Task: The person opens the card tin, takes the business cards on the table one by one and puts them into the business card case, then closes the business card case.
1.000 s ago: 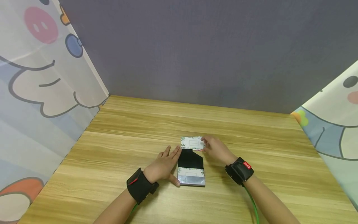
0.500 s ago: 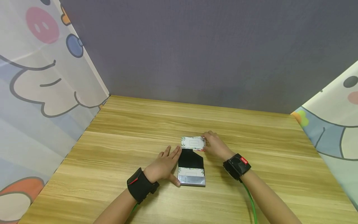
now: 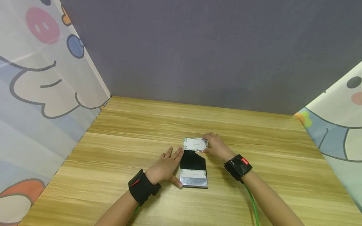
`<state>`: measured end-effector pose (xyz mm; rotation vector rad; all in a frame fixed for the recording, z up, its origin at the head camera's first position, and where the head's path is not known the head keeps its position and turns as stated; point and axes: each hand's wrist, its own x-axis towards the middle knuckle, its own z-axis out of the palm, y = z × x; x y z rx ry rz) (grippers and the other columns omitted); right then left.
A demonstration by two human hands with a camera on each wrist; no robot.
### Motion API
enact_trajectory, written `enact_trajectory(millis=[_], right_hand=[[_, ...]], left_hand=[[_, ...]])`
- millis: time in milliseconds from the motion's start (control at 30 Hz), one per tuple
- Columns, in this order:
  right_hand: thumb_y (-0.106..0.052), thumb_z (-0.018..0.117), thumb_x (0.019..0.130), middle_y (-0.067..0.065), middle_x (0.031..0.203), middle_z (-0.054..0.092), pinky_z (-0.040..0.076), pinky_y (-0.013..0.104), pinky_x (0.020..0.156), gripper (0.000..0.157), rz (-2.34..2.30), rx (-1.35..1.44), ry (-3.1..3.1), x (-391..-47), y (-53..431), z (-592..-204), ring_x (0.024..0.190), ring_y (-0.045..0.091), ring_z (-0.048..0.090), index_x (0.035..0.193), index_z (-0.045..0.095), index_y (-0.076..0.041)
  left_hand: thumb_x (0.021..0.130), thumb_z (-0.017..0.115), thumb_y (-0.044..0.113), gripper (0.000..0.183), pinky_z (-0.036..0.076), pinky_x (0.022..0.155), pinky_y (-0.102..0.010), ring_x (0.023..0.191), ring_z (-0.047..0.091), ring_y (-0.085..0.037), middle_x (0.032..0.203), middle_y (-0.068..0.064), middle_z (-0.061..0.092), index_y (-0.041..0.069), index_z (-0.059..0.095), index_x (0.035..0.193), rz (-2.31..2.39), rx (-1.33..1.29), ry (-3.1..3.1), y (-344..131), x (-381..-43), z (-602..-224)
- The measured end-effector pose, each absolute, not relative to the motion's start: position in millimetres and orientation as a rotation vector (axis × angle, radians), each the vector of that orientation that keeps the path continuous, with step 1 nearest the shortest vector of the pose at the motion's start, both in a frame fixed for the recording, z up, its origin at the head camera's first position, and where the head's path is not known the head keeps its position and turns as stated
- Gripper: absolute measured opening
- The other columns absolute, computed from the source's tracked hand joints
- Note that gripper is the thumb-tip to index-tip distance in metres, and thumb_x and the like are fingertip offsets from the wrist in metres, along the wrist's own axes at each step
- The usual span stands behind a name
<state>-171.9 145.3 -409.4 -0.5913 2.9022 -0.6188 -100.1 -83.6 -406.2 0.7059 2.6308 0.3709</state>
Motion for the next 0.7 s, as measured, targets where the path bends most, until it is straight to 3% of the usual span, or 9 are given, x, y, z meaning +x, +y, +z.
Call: enact_trajectory(millis=[700], right_hand=[[-0.009,0.075,0.071,0.016,0.113,0.052,0.045,0.039,0.082,0.056,-0.636,-0.555,2.941,-168.6,144.5,-410.7,0.099,0.028,0.048,0.121,0.053,-0.001]], left_hand=[[0.054,0.076,0.056,0.125,0.018,0.108,-0.055,0.140,0.005,-0.039,0.155,-0.008,0.008,0.008,0.008,0.148,0.352,0.693,2.627,-82.8,-101.4,-406.9]])
